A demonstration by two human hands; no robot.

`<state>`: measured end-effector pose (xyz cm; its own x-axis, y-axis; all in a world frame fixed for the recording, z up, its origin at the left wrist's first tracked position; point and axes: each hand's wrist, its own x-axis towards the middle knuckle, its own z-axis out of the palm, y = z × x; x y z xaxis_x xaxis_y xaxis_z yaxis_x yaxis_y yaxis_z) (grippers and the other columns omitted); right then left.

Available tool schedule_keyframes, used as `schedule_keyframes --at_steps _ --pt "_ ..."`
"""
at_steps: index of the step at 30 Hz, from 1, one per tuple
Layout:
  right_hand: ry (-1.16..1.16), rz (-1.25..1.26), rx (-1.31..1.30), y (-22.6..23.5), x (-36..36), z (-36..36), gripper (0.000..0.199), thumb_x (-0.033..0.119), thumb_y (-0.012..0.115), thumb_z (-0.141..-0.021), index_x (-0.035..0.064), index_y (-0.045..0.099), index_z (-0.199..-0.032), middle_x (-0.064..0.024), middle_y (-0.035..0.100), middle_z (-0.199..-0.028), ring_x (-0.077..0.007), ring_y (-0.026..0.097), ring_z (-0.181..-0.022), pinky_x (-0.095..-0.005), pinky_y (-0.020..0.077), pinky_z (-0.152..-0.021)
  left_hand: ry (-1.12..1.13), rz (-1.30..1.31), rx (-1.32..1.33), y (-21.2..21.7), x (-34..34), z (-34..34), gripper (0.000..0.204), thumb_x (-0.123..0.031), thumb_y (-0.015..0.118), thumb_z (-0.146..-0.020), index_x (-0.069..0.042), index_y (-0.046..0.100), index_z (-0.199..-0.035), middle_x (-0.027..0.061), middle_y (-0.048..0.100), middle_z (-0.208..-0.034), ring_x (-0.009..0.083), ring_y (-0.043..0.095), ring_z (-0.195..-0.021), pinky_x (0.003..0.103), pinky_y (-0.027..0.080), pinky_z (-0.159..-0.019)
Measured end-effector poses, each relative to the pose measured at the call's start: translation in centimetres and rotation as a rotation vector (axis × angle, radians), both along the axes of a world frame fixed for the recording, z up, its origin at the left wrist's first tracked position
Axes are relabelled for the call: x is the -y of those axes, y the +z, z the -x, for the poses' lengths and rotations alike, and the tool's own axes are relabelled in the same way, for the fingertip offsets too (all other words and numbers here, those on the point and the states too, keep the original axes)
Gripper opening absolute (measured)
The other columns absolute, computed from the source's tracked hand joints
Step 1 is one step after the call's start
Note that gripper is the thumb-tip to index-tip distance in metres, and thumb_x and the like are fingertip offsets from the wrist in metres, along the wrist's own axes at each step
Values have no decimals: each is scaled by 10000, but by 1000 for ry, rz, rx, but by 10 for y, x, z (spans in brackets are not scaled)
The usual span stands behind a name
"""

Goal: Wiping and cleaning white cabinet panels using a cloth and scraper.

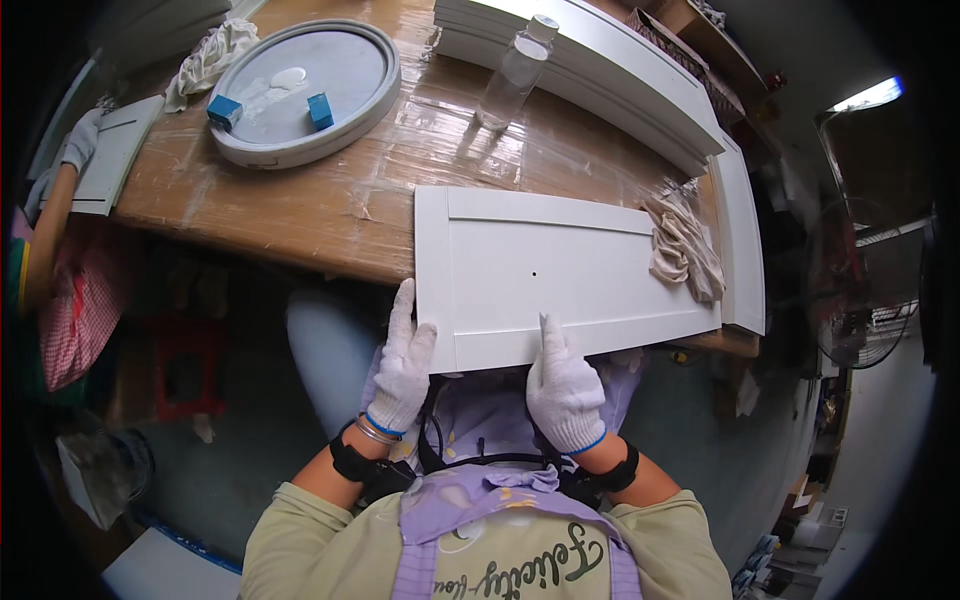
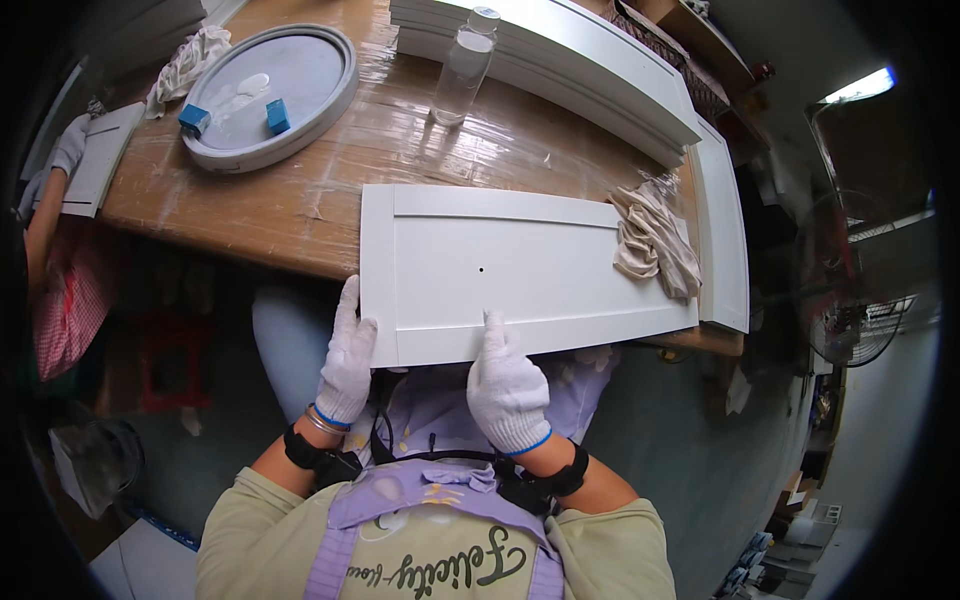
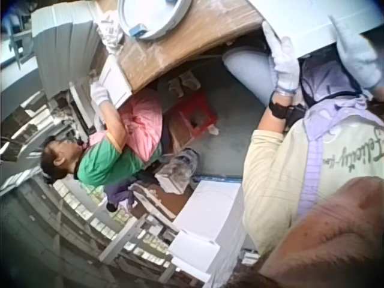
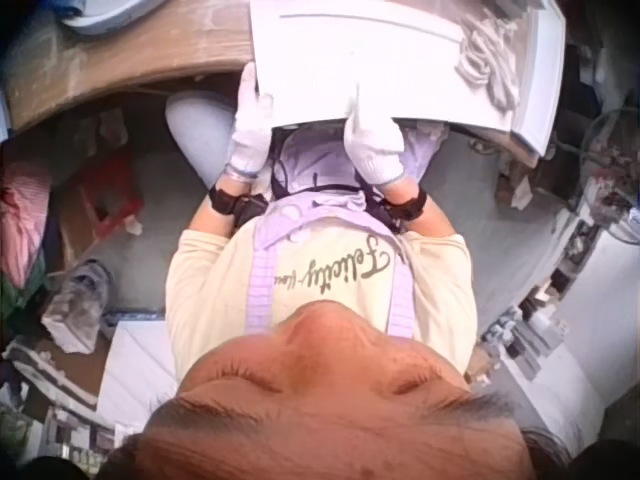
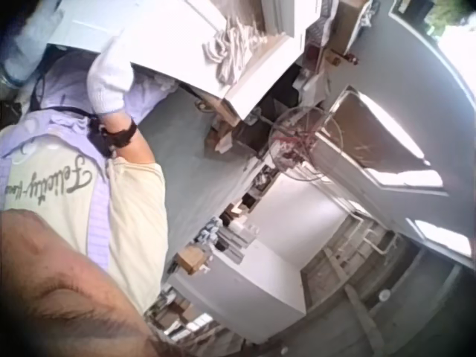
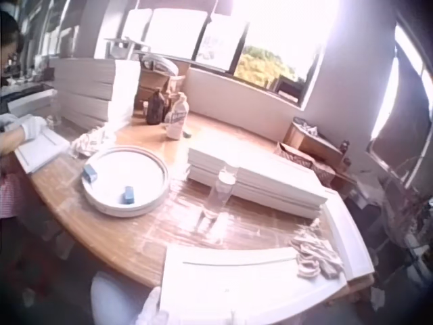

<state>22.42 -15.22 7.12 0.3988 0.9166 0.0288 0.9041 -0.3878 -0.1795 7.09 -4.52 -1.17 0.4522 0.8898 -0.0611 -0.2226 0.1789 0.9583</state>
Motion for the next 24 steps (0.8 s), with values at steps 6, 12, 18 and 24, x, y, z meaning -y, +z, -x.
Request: schedule_keyframes --at_steps 6,12,18,24 --pt "125 56 59 -10 -2 28 636 75 538 -765 -28 363 -1368 -210 592 -947 -318 621 -557 -440 504 -473 -189 256 151 18 -1 19 599 -247 426 -981 9 166 -1455 132 540 -1232 164 621 -969 282 574 -714" --pt "166 -24 12 -13 -14 34 632 95 552 -784 -24 357 -1374 -230 593 -964 -328 616 -553 -442 507 -485 -271 379 314 -3 -6 43 640 -317 474 -954 69 231 -1403 160 615 -1068 187 656 -866 325 596 -688" --pt "140 85 14 -11 -13 51 660 70 548 -773 -15 335 -1392 -230 593 -967 -339 615 -566 -445 506 -497 -463 523 599 -20 -11 52 657 -323 502 -948 41 223 -1419 226 613 -1104 251 671 -906 375 585 -756" --pt "150 -76 -4 -15 -16 40 674 58 555 -777 -10 315 -1403 -218 581 -964 -340 604 -573 -442 487 -499 -484 594 715 -30 -11 54 550 -249 467 -967 20 282 -1409 245 592 -1166 286 669 -934 406 573 -785"
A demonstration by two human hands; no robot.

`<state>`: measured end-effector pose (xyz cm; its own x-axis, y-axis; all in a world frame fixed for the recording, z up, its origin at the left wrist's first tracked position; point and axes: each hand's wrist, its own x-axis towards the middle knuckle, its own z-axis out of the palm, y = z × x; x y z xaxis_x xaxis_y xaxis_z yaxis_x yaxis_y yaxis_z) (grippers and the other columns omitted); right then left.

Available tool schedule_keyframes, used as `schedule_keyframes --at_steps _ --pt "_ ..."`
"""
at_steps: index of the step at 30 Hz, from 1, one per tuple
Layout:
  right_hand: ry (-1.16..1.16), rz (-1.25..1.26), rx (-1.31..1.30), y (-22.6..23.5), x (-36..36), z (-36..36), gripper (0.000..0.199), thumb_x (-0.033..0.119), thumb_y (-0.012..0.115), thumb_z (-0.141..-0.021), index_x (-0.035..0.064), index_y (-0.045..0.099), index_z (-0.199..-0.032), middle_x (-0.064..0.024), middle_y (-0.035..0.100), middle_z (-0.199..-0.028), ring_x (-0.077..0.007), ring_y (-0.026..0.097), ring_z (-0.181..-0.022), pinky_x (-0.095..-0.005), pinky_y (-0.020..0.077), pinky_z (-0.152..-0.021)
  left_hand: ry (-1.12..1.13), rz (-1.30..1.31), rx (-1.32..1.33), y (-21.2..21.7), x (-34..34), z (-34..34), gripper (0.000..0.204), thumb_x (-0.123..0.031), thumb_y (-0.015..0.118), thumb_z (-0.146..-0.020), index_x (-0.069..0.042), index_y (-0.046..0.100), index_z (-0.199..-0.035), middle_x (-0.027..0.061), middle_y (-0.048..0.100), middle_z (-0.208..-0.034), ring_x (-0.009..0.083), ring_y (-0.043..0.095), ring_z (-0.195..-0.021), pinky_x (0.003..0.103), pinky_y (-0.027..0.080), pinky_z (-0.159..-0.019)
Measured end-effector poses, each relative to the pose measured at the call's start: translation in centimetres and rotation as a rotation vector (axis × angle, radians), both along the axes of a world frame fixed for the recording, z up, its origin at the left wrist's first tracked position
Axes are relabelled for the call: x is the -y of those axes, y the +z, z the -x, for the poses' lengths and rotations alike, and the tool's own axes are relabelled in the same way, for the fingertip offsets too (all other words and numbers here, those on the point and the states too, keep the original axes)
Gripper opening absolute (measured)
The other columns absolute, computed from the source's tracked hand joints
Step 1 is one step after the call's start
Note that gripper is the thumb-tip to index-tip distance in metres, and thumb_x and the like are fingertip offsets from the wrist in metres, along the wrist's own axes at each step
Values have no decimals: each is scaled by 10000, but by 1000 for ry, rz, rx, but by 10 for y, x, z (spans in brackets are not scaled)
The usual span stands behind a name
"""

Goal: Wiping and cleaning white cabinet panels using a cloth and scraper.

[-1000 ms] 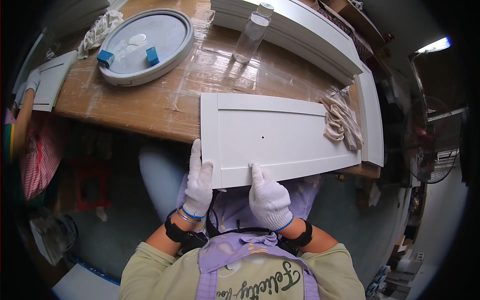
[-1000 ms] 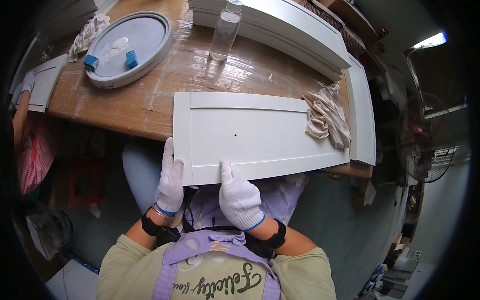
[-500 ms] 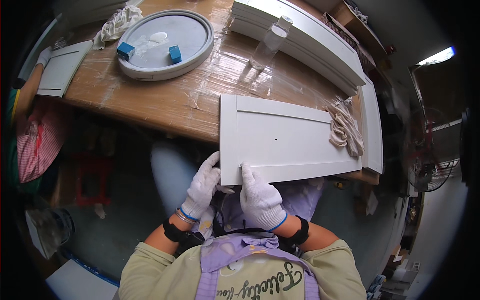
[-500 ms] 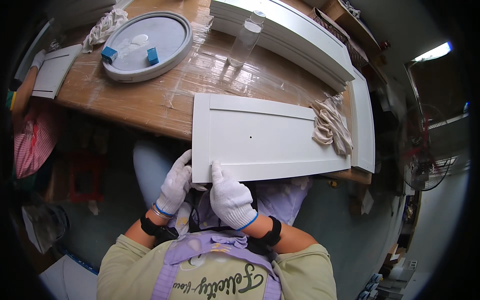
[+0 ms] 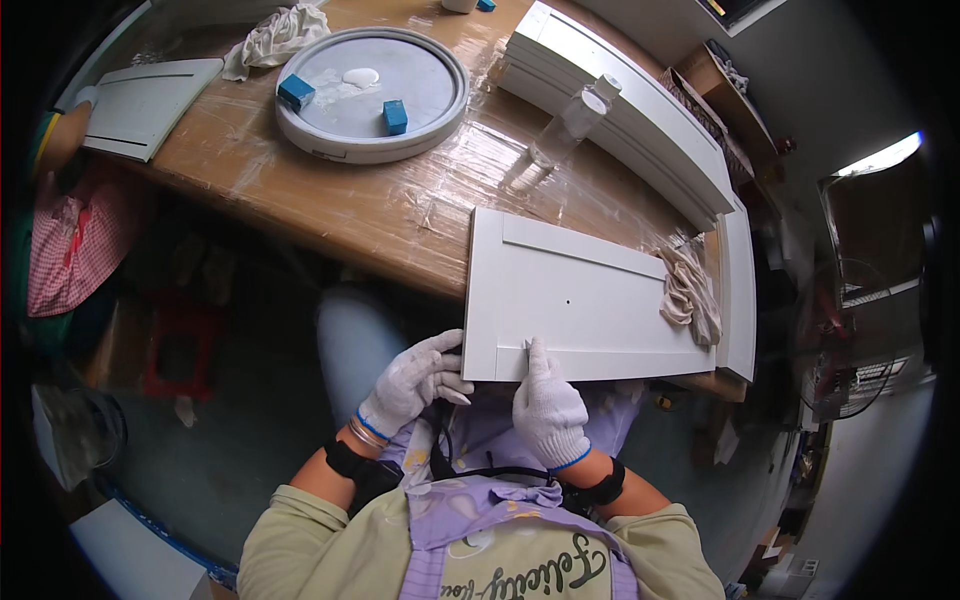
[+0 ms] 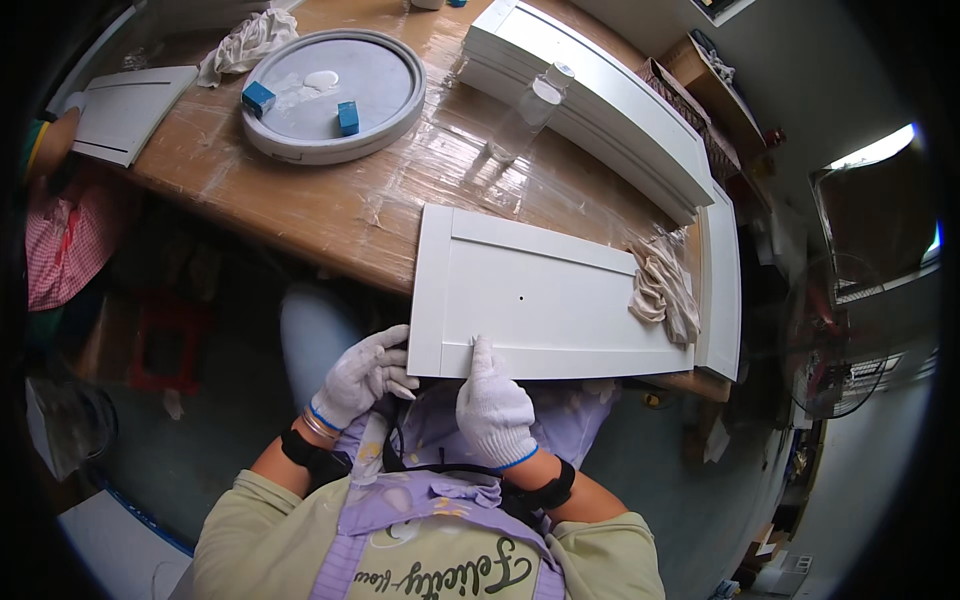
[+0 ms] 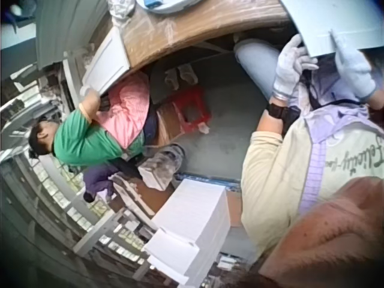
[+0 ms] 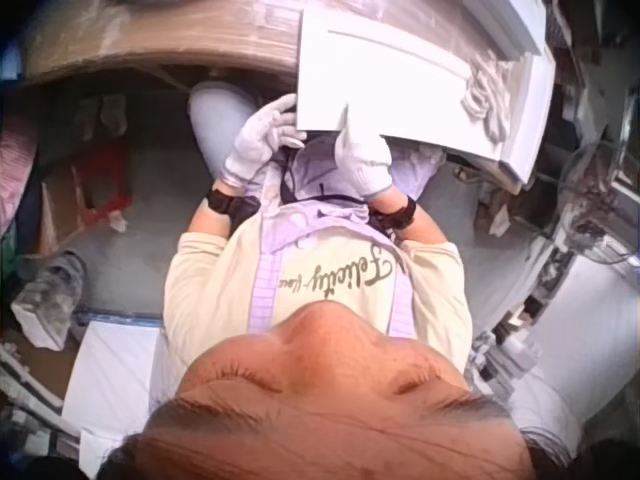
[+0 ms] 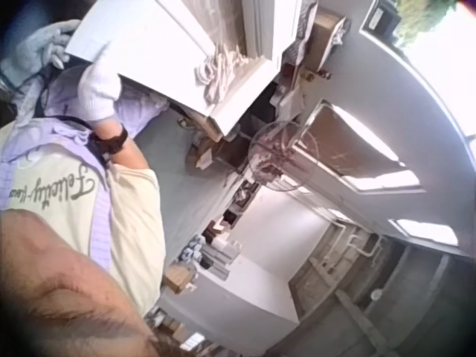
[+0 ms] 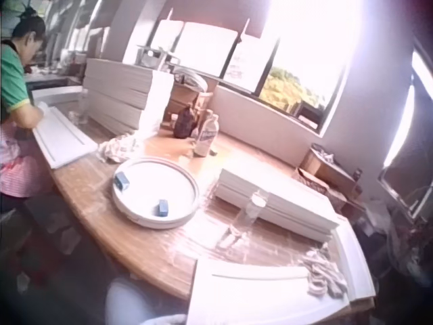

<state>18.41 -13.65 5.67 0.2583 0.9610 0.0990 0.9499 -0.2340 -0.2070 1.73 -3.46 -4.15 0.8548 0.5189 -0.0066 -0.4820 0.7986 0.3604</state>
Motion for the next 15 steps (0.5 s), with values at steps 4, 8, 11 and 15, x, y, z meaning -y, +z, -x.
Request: schedule_keyframes --at_steps 4,8,11,15 --pt "285 245 -102 14 -5 24 624 57 547 -795 27 357 -1388 -208 585 -905 -344 618 -637 -433 486 -513 9 4 7 -4 -1 -1 524 -232 455 -970 19 297 -1402 244 593 -1164 286 670 -929 405 573 -784" --pt "176 -156 -125 19 -16 -6 518 54 537 -814 38 449 -1324 -184 596 -914 -337 614 -625 -449 490 -522 22 -34 -43 -9 0 3 544 -301 465 -966 6 317 -1390 249 595 -1153 299 660 -935 401 565 -793" --pt "150 -109 -20 13 -16 -13 456 53 538 -824 67 493 -1278 -156 592 -851 -330 614 -652 -433 495 -539 157 5 -88 -8 1 2 394 -237 389 -996 -26 421 -1328 207 635 -1100 307 658 -941 406 562 -797" --pt "599 261 -53 16 -18 14 410 112 550 -807 118 515 -1215 -103 574 -773 -300 611 -605 -421 488 -510 252 23 -174 -10 2 7 401 -225 410 -985 -24 413 -1333 173 632 -1081 283 650 -932 407 547 -820"
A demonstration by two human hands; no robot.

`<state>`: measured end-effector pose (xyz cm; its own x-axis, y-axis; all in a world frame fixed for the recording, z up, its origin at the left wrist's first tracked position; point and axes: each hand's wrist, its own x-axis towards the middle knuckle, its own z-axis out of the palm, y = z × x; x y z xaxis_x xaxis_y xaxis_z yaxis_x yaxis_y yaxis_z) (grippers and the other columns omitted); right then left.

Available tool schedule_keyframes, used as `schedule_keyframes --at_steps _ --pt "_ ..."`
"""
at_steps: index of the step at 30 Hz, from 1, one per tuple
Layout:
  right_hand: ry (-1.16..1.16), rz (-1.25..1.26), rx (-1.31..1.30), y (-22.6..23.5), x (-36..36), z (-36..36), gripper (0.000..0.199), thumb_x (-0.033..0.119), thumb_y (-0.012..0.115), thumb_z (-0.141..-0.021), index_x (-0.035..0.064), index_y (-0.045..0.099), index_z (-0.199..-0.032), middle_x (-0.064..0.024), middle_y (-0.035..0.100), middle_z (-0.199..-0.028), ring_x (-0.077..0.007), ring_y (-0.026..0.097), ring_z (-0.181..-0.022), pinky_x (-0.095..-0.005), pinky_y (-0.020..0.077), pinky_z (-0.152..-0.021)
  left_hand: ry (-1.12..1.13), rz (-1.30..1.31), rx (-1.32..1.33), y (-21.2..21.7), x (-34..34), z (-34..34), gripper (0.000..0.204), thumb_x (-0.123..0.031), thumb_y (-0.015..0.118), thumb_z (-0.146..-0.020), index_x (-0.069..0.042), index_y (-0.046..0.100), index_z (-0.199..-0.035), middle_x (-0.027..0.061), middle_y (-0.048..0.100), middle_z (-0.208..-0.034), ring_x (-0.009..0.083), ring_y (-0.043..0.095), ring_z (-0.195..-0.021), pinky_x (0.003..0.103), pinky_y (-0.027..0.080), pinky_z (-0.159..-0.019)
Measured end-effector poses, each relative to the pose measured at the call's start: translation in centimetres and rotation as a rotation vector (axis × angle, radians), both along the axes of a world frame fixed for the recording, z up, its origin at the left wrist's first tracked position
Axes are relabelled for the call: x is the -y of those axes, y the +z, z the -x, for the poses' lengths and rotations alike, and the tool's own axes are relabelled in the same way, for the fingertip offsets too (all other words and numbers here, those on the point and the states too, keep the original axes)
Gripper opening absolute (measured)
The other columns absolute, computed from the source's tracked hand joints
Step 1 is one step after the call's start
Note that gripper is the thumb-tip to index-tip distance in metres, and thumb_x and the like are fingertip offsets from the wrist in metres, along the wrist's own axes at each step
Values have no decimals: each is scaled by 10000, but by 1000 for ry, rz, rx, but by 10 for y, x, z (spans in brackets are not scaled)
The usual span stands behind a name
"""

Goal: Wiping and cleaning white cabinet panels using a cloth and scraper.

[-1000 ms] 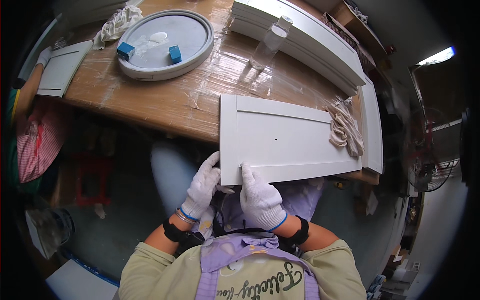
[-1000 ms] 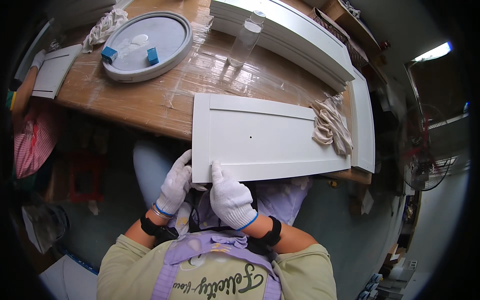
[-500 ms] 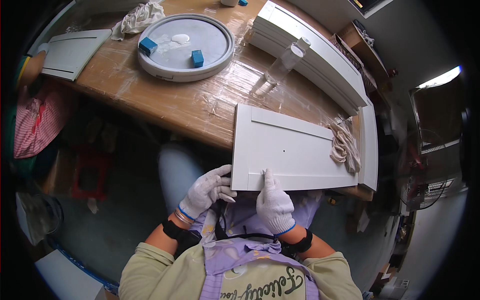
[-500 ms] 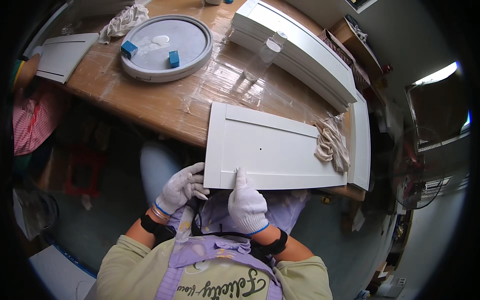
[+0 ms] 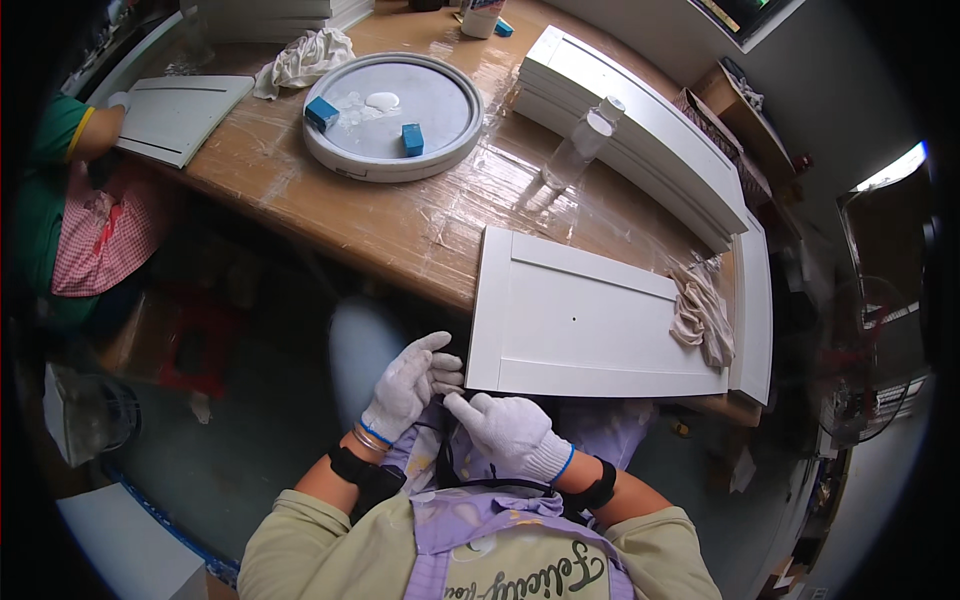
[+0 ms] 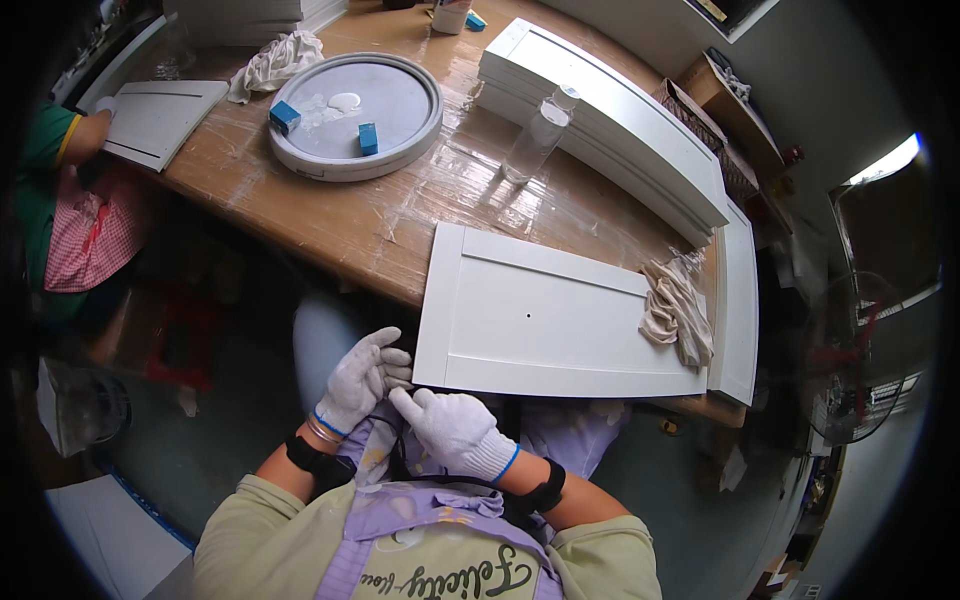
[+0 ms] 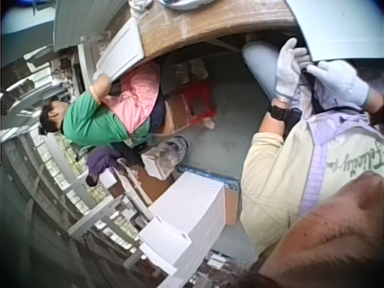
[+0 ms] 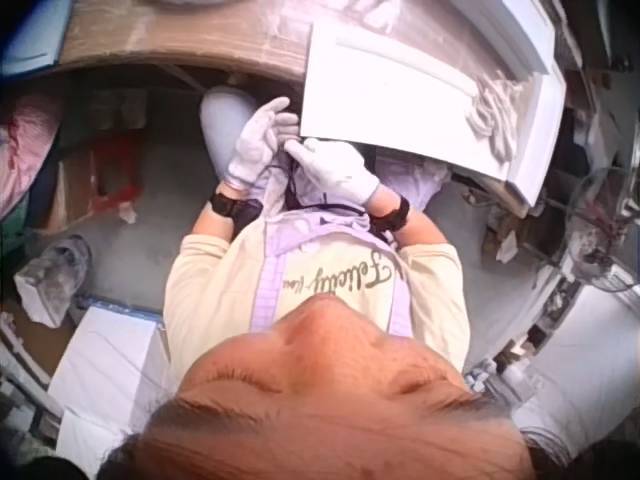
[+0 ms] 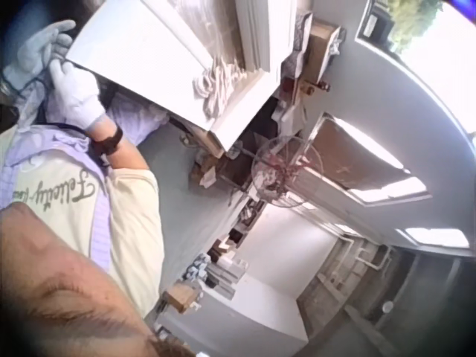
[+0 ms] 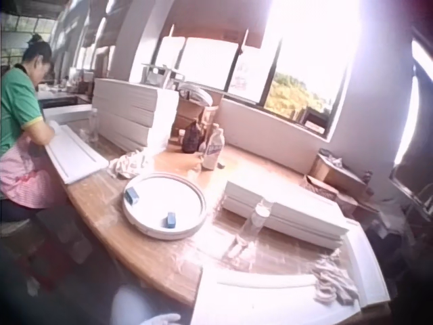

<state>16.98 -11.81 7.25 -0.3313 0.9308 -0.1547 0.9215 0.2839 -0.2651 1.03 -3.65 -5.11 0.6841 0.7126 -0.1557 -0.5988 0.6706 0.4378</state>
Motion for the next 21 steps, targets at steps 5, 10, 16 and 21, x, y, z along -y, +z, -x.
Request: schedule_keyframes --at_steps 5,10,16,21 --pt "-74 -105 -428 14 -1 -27 404 71 576 -834 94 527 -1234 -131 591 -835 -325 612 -679 -408 492 -566 193 -221 -260 30 10 9 415 -206 466 -972 -16 424 -1338 170 609 -1132 246 627 -996 397 533 -859" --pt "-524 -176 -972 -22 6 -78 288 68 551 -886 -22 571 -1159 -84 639 -877 -181 590 -702 -311 489 -618 342 -1744 -974 97 7 -15 499 -278 648 -833 -60 540 -1269 154 596 -1188 362 559 -1117 480 407 -1009" --pt "-830 202 -1252 2 2 -106 304 98 530 -912 -13 567 -1193 -11 581 -746 -64 501 -522 -202 413 -471 -42 -2096 -1138 102 4 -32 537 -364 640 -807 -153 537 -1289 117 546 -1276 333 490 -1205 525 272 -1103" --pt "-801 274 -1382 0 -1 -128 318 122 535 -910 -24 560 -1192 3 548 -700 -67 481 -516 -221 411 -464 146 -1770 -1866 103 -18 7 513 -372 606 -855 -69 532 -1262 203 539 -1258 411 487 -1179 517 343 -1045"
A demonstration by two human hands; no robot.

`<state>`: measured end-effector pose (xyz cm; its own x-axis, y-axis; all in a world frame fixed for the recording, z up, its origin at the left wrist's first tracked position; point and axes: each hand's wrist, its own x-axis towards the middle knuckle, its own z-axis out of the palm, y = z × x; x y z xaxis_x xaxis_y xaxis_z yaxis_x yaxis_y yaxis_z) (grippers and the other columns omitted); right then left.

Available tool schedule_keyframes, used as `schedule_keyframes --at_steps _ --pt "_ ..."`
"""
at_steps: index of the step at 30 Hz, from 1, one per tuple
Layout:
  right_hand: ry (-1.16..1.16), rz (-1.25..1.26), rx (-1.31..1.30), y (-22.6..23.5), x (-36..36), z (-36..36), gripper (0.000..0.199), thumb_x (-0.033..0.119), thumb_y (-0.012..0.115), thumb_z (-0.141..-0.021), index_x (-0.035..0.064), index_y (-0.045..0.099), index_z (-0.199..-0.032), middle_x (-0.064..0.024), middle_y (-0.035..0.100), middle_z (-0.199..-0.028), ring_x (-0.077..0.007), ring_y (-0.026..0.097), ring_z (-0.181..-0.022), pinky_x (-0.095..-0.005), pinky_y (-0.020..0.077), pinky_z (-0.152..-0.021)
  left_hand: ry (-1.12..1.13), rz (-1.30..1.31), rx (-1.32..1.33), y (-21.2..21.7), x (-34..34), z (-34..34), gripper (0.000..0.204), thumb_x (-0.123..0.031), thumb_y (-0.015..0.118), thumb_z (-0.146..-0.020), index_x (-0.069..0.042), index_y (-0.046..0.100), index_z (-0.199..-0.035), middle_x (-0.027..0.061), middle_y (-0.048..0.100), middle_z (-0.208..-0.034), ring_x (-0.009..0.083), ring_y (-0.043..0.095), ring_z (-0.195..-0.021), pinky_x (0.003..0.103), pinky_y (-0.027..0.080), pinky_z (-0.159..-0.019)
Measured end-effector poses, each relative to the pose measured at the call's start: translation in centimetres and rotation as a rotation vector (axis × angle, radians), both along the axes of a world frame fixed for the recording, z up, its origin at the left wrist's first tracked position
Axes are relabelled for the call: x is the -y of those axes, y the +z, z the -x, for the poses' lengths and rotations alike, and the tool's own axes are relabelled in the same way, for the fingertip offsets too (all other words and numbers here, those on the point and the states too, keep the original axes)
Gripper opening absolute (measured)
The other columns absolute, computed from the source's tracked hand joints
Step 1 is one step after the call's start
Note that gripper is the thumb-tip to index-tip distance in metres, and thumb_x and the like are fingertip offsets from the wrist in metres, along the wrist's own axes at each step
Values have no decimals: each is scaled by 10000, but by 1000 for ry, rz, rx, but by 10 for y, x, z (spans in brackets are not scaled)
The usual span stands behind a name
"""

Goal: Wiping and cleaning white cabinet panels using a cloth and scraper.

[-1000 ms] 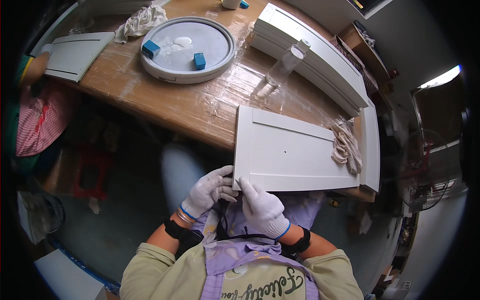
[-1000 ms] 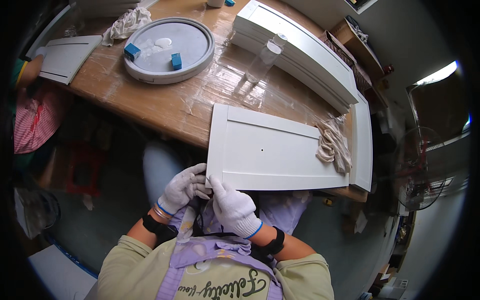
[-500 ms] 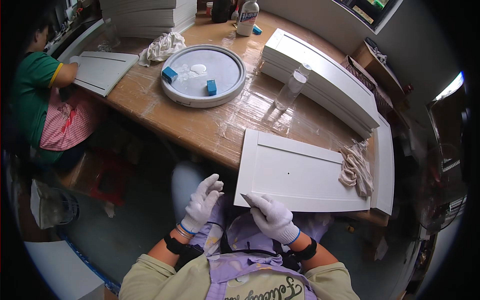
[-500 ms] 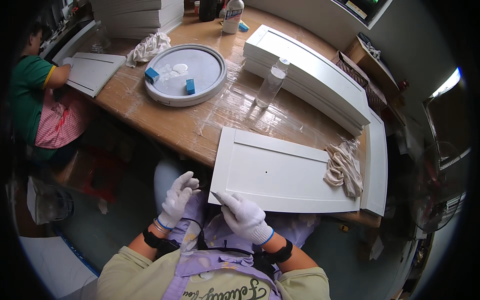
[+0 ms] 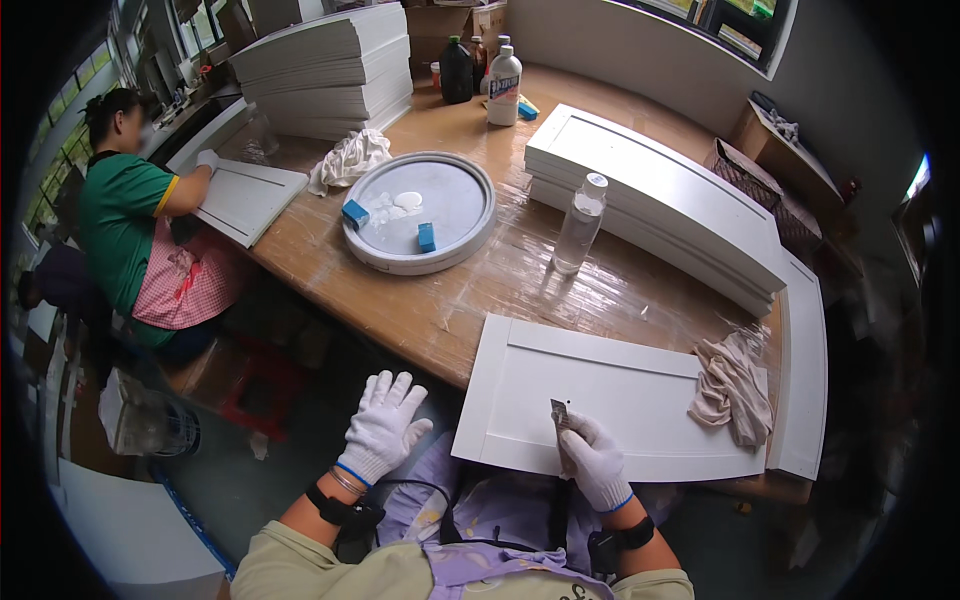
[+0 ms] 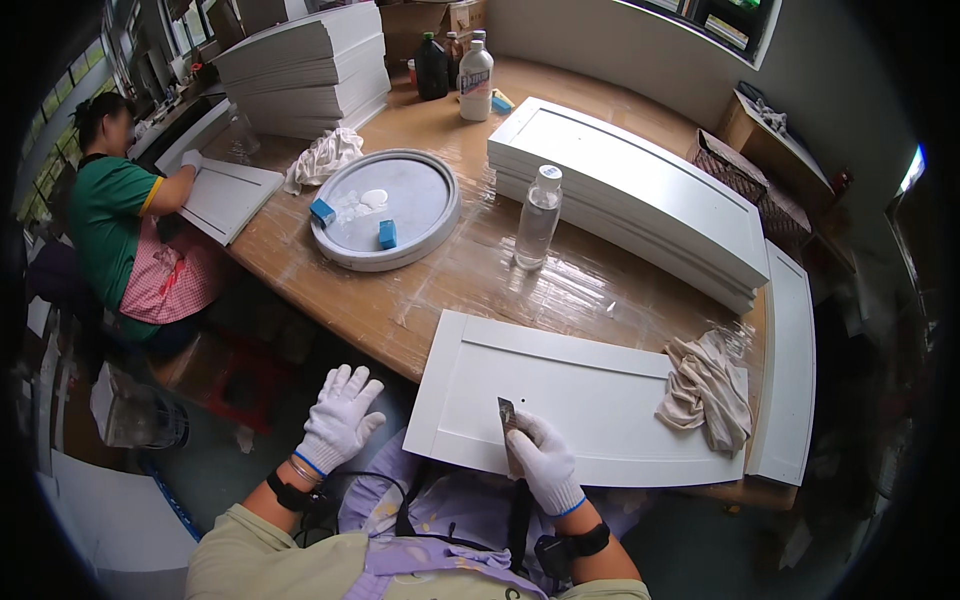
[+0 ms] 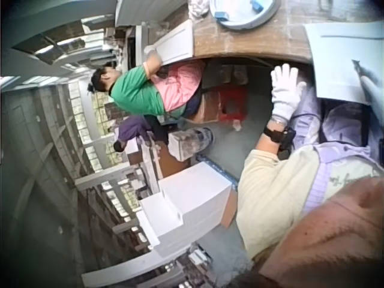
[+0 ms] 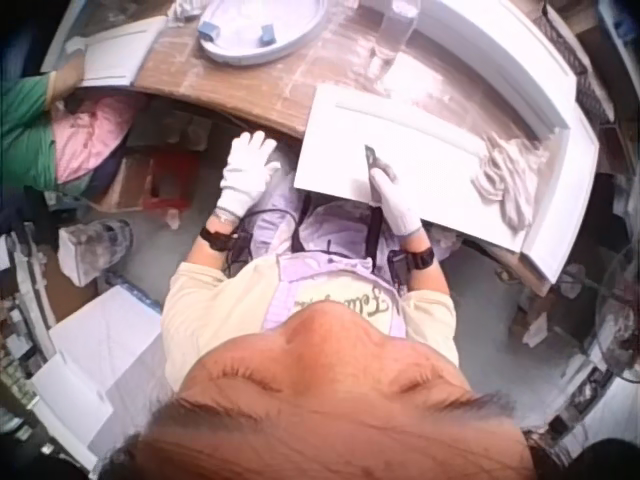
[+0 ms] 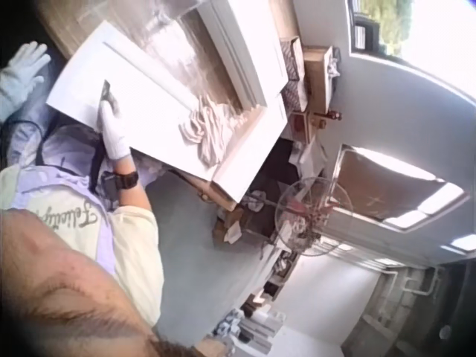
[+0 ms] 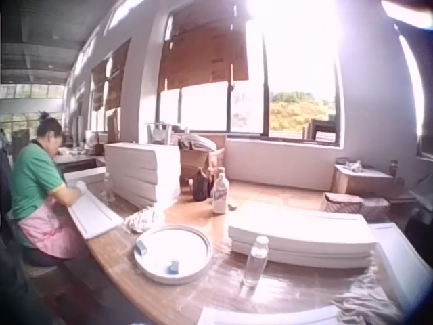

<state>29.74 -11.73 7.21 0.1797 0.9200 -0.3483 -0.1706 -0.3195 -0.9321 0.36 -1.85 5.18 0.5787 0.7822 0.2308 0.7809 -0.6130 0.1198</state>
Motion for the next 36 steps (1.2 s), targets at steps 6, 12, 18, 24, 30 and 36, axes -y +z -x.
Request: schedule_keyframes --at_steps 6,12,18,24,30,36 --pt "-16 57 -59 1 -68 -66 373 168 534 -903 -41 526 -1212 6 505 -681 -82 453 -484 -230 395 -420 223 460 511 5 20 -14 500 -321 624 -883 -64 506 -1295 162 651 -1049 281 669 -880 365 539 -782" --pt "-249 -100 466 1 -152 -147 404 160 543 -902 -8 518 -1269 -106 634 -951 -158 616 -705 -301 533 -578 242 793 625 -6 22 -51 494 -374 584 -915 -37 519 -1271 150 669 -999 238 657 -919 328 507 -809" --pt "-279 50 1990 41 -101 -209 581 252 664 -814 104 469 -1342 -171 418 -1365 -349 393 -1269 -437 349 -1053 294 1070 604 -23 16 -62 459 -408 522 -945 -7 552 -1166 159 659 -982 225 630 -910 339 483 -835" --pt "-234 760 1731 23 -32 -292 661 459 547 -864 213 350 -1445 -176 350 -1441 -411 309 -1330 -477 245 -1117 205 1215 877 -50 17 -59 493 -397 421 -999 44 524 -1196 95 621 -1067 128 567 -956 274 456 -869" --pt "-239 570 1550 -36 -13 -269 682 527 495 -867 236 321 -1459 -163 315 -1481 -382 342 -1321 -481 276 -1090 210 1254 1031 -42 21 -72 458 -363 426 -1004 37 533 -1200 96 619 -1074 136 579 -964 266 458 -868" --pt "122 -298 1441 -21 -61 -62 559 389 510 -901 198 370 -1407 -262 347 -1424 -470 391 -1253 -613 250 -1057 263 1370 1416 -45 21 -70 438 -330 437 -997 31 497 -1237 130 619 -1106 202 631 -988 323 518 -862"
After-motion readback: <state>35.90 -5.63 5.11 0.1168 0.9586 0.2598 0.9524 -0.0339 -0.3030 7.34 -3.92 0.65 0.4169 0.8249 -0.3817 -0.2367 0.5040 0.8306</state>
